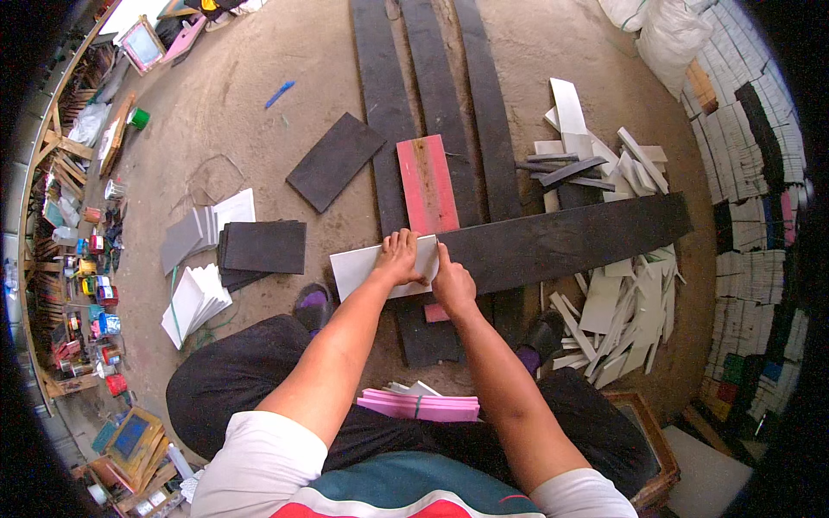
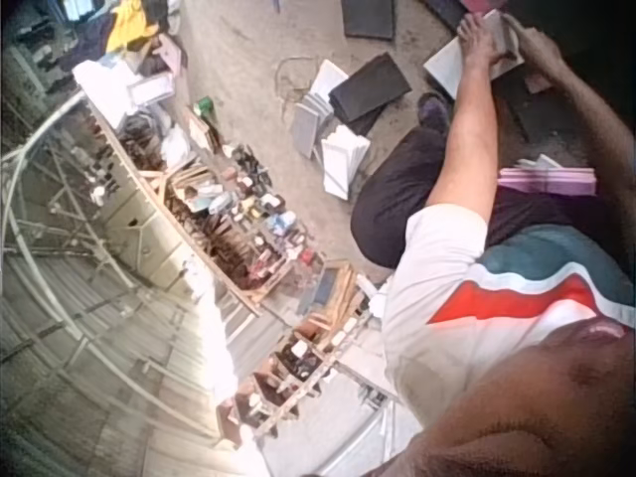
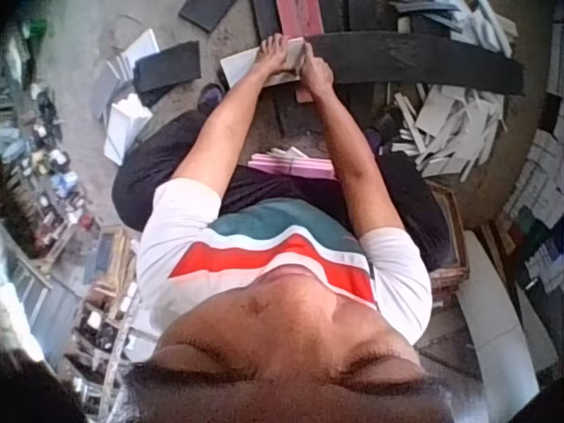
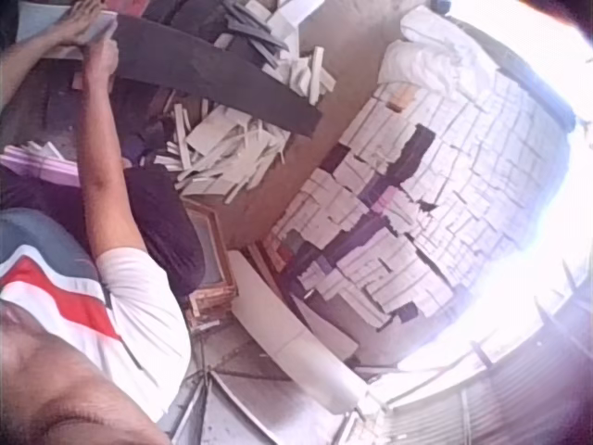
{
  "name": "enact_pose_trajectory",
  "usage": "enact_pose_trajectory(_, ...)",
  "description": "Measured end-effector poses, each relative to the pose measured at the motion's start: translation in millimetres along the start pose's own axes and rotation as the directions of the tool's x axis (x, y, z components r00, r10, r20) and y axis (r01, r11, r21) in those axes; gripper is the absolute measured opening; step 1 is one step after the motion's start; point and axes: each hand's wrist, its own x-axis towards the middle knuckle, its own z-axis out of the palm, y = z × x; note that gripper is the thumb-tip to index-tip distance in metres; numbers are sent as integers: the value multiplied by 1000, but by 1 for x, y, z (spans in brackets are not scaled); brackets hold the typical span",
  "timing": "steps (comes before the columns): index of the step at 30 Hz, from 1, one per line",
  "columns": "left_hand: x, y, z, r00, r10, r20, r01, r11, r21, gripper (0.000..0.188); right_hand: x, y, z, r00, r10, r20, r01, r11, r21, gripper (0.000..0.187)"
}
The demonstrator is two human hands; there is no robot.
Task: The person sits on the floor and repeatedly scores white rectangular boards using a red utility knife. They place each board on a red guide, score one edge, flip the board, and score the opposite edge before stacking the finished pieces.
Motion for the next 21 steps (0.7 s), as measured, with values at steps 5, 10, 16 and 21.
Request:
enact_pose_trajectory(5, -2, 3, 0, 1000, 6, -5, -6, 1000, -6, 120, -27, 13, 15, 997, 51, 63, -48, 998, -49, 68)
enact_pose_trajectory(10, -3, 6, -4, 999, -19, 31, 18, 1000, 14, 119, -58, 24, 17, 994, 75, 82, -74, 997, -21, 85)
enact_pose_trajectory(16, -6, 8, -11, 999, -27, 35, 26, 1000, 3, 120, -76, 27, 5, 996, 89, 8, -89, 995, 44, 57)
enact_pose_trajectory(21, -8, 8, -13, 998, -35, 46, 35, 999, 0, 121, -75, 17, -23, 998, 70, -7, -69, 996, 54, 47)
